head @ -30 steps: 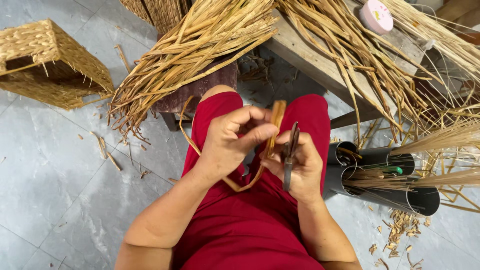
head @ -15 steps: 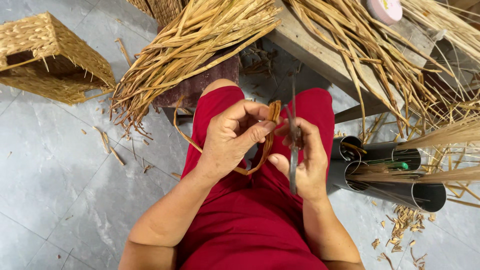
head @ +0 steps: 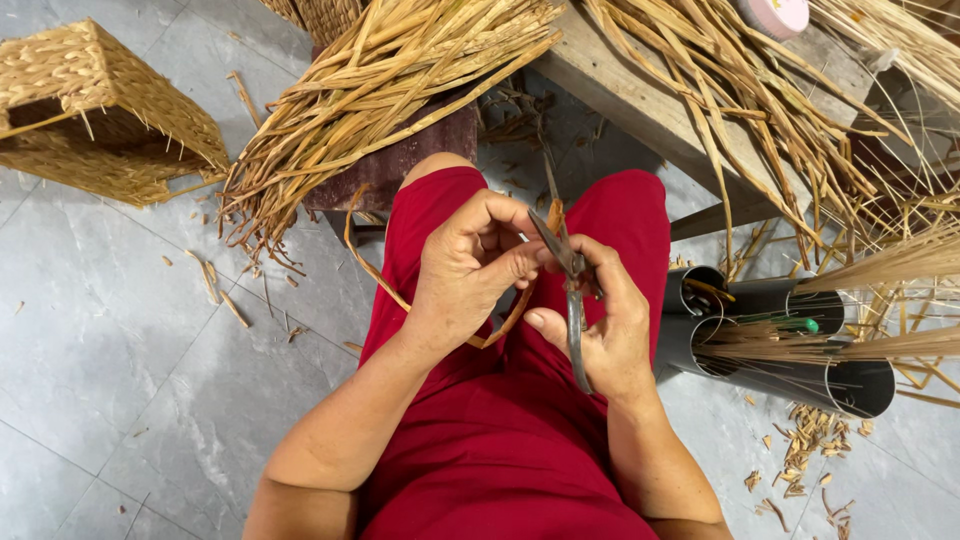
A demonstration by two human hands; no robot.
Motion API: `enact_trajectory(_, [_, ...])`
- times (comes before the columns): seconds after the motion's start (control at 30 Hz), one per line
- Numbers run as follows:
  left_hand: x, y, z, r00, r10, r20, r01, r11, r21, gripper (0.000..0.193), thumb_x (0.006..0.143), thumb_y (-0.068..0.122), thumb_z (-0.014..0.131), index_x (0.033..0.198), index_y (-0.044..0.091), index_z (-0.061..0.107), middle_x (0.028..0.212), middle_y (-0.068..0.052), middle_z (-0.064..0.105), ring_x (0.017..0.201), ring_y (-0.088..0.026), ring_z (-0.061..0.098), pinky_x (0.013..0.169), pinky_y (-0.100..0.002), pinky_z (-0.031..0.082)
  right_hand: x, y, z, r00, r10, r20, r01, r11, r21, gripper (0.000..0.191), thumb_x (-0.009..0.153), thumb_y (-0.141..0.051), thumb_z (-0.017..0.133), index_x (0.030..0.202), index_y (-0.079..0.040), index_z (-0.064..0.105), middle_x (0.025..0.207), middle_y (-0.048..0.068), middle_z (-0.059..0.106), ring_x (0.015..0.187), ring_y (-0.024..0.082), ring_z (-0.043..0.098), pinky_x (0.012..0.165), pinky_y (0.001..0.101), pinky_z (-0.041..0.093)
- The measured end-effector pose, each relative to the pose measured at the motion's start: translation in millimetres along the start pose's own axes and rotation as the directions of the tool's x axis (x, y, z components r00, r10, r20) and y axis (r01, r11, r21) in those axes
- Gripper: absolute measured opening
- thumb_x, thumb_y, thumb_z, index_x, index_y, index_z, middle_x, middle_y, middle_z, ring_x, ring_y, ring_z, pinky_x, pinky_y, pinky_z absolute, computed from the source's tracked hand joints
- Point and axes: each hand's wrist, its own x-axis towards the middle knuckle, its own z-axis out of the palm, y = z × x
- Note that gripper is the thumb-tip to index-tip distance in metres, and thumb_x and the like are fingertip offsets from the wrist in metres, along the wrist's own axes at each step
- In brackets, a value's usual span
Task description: The person sits on a low stool and trims dried palm leaves with scissors, cutting strips to length and splitting them lengthwise. They pull each leaf from a pile beside them, cut off sections, and set the trimmed strips aside while offcuts fall to the floor.
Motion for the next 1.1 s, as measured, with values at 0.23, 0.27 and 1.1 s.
enact_trajectory(0.23, [-3.8, 0.2, 2.0, 0.999, 0.015, -0.036, -0.014, 0.999, 0.046, 0.014, 0.102, 0.000, 0.069, 0.114, 0.004, 0.061, 0.099, -0.003, 0.070, 0.087, -0.006, 0.067, 0.080, -0.023, 0.059, 1.9, -1.3, 0.5, 1.000, 0.007, 0.004, -0.007, 1.000, 0.010, 0.071, 0.081, -0.034, 0.089, 0.135, 0.000, 0.058, 0.109, 0.004, 0.067, 0.093, 0.011, 0.062, 0.084, 0.0249, 0.052])
enact_trajectory(0.27, [-3.9, 0.6, 2.6, 0.999, 0.006, -0.042, -0.004, 0.999, 0.054, 0.015, 0.102, 0.000, 0.069, 0.114, 0.003, 0.061, 0.098, -0.003, 0.070, 0.086, -0.006, 0.067, 0.079, -0.023, 0.059, 2.3, -1.6, 0.2, 1.000, 0.005, 0.000, -0.005, 1.000, 0.001, 0.071, 0.080, -0.034, 0.089, 0.134, 0.000, 0.058, 0.108, 0.004, 0.067, 0.092, 0.010, 0.061, 0.084, 0.0248, 0.052])
enact_trajectory(1.1, [-4.5, 0.8, 20.6, 0.993, 0.086, -0.085, -0.061, 0.962, 0.266, 0.017, 0.097, 0.006, 0.074, 0.112, 0.004, 0.064, 0.095, -0.001, 0.070, 0.084, -0.004, 0.067, 0.073, -0.019, 0.057, -4.4, 30.4, 15.3, 0.978, 0.185, -0.094, -0.104, 0.831, 0.547, 0.050, 0.089, -0.006, 0.083, 0.131, -0.002, 0.055, 0.102, 0.004, 0.068, 0.079, 0.011, 0.066, 0.068, 0.0242, 0.056])
